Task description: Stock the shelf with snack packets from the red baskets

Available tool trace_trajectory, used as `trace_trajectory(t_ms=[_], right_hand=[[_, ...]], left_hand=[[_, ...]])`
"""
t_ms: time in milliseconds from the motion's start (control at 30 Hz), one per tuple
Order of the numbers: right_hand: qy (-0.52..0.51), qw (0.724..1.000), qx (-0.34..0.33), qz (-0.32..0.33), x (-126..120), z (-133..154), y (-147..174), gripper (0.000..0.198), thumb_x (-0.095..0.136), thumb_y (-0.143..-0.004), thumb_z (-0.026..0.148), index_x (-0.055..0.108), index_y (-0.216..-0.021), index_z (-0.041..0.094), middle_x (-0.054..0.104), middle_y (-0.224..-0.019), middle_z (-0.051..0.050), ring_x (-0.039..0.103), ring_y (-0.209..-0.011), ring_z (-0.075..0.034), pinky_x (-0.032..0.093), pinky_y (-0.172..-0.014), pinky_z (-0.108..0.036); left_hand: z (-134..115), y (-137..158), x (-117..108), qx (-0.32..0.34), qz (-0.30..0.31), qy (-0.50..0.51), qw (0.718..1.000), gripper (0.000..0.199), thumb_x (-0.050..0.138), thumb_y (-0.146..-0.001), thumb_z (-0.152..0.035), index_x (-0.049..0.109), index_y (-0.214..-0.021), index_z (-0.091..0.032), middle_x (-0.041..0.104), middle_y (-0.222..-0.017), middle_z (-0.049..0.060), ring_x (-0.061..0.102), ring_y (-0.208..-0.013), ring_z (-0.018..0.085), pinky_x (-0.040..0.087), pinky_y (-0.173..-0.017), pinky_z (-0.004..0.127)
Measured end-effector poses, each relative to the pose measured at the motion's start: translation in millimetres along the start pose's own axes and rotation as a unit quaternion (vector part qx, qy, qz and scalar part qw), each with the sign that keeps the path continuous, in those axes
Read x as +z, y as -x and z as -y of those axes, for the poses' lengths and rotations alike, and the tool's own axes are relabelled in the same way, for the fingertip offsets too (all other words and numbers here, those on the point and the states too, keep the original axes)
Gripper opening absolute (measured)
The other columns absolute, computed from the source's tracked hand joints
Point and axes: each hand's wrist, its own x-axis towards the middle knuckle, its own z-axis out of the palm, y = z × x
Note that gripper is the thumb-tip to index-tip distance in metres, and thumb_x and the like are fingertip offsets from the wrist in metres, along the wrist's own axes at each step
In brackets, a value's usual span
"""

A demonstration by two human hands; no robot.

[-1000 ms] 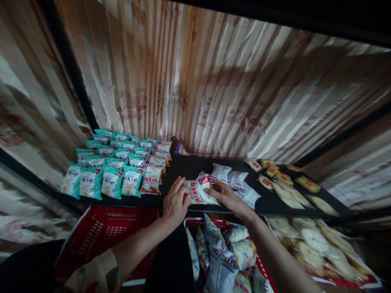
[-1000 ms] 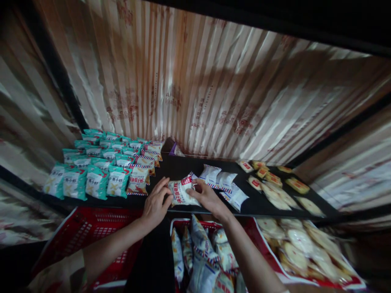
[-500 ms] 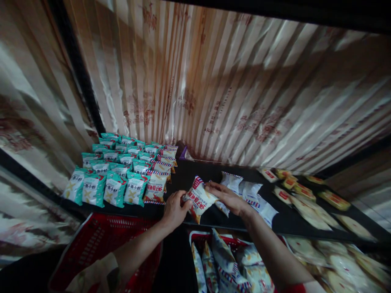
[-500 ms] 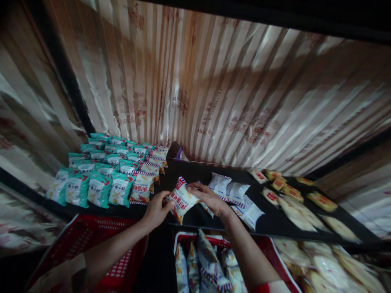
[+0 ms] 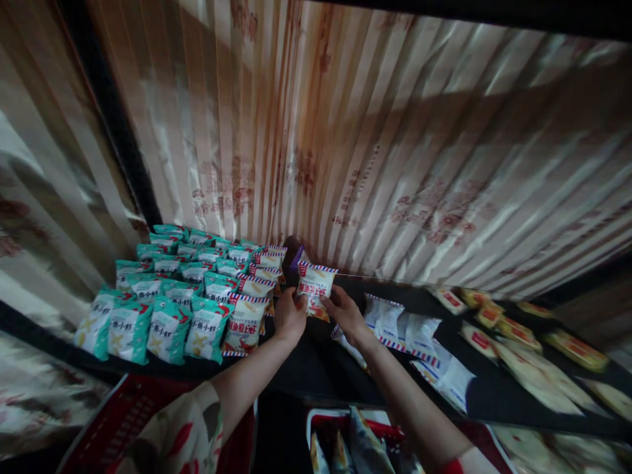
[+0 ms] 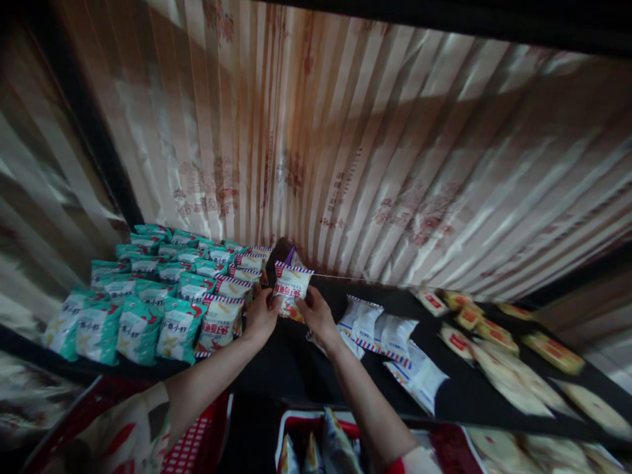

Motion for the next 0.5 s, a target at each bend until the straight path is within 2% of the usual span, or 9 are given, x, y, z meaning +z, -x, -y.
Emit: trace_trajectory(t_ms=[100, 167, 333, 500], right_hand=[[0.038, 0.998, -0.024, -0.043, 0, -12, -35, 0.048, 0.063, -0.069, 0.041, 0.057, -0.112, 0.021, 0.070, -0.082, -0.002, 0.064, -0.075, -0.021, 0.051, -0.070, -0.034], [0.061, 0.995, -0.026, -0.070, 3, -19, -56, 0.044, 0.060, -0.070, 0.038, 0.058, -0.109, 0.020, 0.069, -0.082, -0.004, 0.064, -0.074, -0.021, 0.051, -0.068, -0.034], [0.098, 0.990, -0.018, -0.099, 16, -36, -95, 0.034, 0.053, -0.073, 0.032, 0.059, -0.105, 0.018, 0.069, -0.088, -0.006, 0.064, -0.076, -0.019, 0.051, -0.068, -0.031], [0.124, 0.987, -0.012, -0.105, 29, -40, -117, 0.034, 0.052, -0.075, 0.028, 0.060, -0.106, 0.018, 0.069, -0.088, -0.006, 0.064, -0.076, -0.019, 0.050, -0.069, -0.029]], left_hand=[[-2, -12, 18, 0.045, -0.020, -0.016, 0.999, 0.045, 0.048, -0.081, -0.018, 0.045, -0.126, -0.013, 0.050, -0.132, 0.014, 0.043, -0.126, 0.023, 0.032, -0.106, 0.036], [0, -19, 30, 0.074, -0.011, -0.019, 0.997, 0.051, 0.048, -0.079, -0.014, 0.042, -0.130, -0.013, 0.044, -0.138, 0.014, 0.037, -0.130, 0.023, 0.028, -0.109, 0.036], [11, -41, 52, 0.098, 0.014, -0.008, 0.995, 0.049, 0.045, -0.080, -0.014, 0.044, -0.129, -0.012, 0.040, -0.141, 0.014, 0.034, -0.133, 0.023, 0.027, -0.111, 0.037], [17, -64, 61, 0.086, 0.007, -0.020, 0.996, 0.045, 0.045, -0.080, -0.015, 0.049, -0.125, -0.015, 0.043, -0.140, 0.011, 0.031, -0.134, 0.024, 0.025, -0.112, 0.041]])
